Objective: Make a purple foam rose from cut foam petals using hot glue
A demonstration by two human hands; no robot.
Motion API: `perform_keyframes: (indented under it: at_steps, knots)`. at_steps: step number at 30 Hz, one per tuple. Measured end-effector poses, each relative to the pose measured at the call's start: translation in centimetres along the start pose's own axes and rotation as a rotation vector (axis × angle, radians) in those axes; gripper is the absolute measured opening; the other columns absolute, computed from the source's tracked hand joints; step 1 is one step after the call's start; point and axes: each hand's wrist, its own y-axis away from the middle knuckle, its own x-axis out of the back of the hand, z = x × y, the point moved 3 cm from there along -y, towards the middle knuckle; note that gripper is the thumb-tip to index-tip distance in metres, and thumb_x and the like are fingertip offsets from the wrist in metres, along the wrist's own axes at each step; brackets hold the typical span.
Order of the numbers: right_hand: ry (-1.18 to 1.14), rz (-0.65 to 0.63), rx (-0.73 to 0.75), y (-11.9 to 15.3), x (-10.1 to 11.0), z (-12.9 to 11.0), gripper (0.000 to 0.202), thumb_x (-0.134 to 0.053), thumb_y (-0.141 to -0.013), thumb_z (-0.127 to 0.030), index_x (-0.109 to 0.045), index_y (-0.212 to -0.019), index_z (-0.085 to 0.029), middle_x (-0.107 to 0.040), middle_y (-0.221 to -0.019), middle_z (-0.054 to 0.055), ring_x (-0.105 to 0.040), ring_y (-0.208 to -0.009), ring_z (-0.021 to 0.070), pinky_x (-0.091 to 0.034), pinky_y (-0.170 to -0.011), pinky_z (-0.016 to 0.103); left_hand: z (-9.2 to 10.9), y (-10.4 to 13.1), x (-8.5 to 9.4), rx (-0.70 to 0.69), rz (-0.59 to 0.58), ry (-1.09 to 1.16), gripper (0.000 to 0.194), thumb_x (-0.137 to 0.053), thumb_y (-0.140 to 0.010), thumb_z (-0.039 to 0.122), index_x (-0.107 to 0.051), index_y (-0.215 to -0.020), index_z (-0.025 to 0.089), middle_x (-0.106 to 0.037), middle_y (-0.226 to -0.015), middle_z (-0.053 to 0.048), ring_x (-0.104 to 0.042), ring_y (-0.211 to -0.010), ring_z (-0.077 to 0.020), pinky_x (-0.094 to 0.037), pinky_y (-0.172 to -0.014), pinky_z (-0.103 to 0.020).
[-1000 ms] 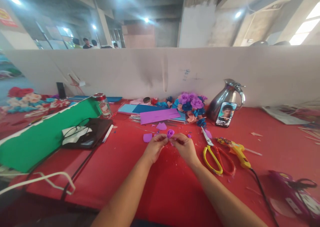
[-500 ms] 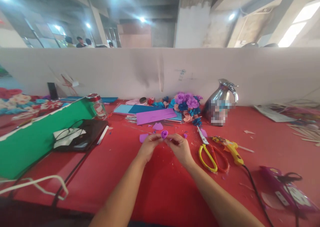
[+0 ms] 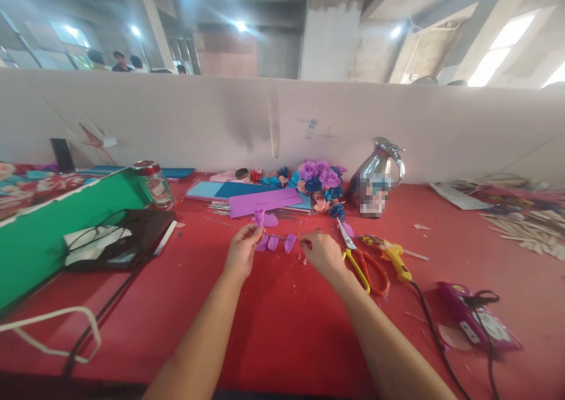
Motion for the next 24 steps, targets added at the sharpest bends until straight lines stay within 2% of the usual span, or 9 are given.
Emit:
perform_keyframes:
  at_steps: [4, 7, 10, 14, 19, 24]
  knots:
    - [0.054, 0.010, -0.026, -0.3, 0.7, 0.9, 0.022, -0.058, -0.077, -0.018, -0.075, -0.088, -0.026, -0.074, -0.090, 0.008, -0.068, -0.078, 0.0217, -0.041, -0.060, 0.026, -0.2, 0.3, -0.3, 0.012, -0.037, -0.028, 0.030, -0.086, -0.048, 0.024, -0.067, -0.069, 0.015, -0.066, -0.067, 0.001, -0.058, -0.062, -0.0095, -0.043, -0.064, -0.023]
    - [0.037, 0.064, -0.033, -0.6, 1.1, 1.5, 0.019, -0.058, -0.078, -0.019, -0.075, -0.082, -0.026, -0.074, -0.083, 0.006, -0.067, -0.074, 0.0197, -0.041, -0.060, 0.025, -0.2, 0.4, -0.3, 0.029, -0.042, -0.015, 0.030, -0.086, -0.048, 0.022, -0.067, -0.069, 0.016, -0.066, -0.068, 0.001, -0.057, -0.061, -0.0093, -0.044, -0.063, -0.023]
    - [-0.004, 0.124, -0.025, -1.0, 1.2, 1.9, 0.017, -0.058, -0.080, -0.023, -0.075, -0.083, -0.026, -0.074, -0.082, 0.005, -0.067, -0.075, 0.0186, -0.041, -0.061, 0.024, -0.2, 0.3, -0.3, 0.048, -0.041, -0.001, 0.029, -0.086, -0.046, 0.021, -0.066, -0.068, 0.016, -0.066, -0.067, 0.001, -0.057, -0.060, -0.0092, -0.044, -0.062, -0.023]
    - [-0.089, 0.093, 0.045, -0.9, 0.1, 1.3, 0.019, -0.058, -0.079, -0.019, -0.075, -0.084, -0.025, -0.074, -0.083, 0.004, -0.066, -0.077, 0.0180, -0.043, -0.065, 0.024, -0.1, 0.2, -0.2, 0.031, -0.046, -0.022, 0.027, -0.086, -0.047, 0.022, -0.069, -0.068, 0.017, -0.067, -0.067, 0.001, -0.057, -0.062, -0.0103, -0.043, -0.064, -0.024]
    - [-0.085, 0.061, 0.181, -0.4, -1.4, -0.1, 0.026, -0.060, -0.077, -0.014, -0.074, -0.097, -0.022, -0.073, -0.095, 0.007, -0.063, -0.092, 0.0204, -0.041, -0.088, 0.030, -0.2, -0.3, 0.5, -0.087, -0.079, -0.137, 0.024, -0.085, -0.052, 0.024, -0.072, -0.071, 0.018, -0.069, -0.071, -0.001, -0.060, -0.074, -0.0146, -0.042, -0.075, -0.026]
    - [-0.016, 0.017, 0.244, 0.0, -2.1, -0.7, 0.032, -0.061, -0.079, -0.020, -0.071, -0.108, -0.025, -0.069, -0.101, 0.008, -0.056, -0.098, 0.0233, -0.039, -0.089, 0.033, 0.3, -0.4, 0.9, -0.148, -0.070, -0.134, 0.020, -0.083, -0.058, 0.027, -0.071, -0.072, 0.019, -0.069, -0.074, -0.002, -0.060, -0.074, -0.0149, -0.042, -0.075, -0.026]
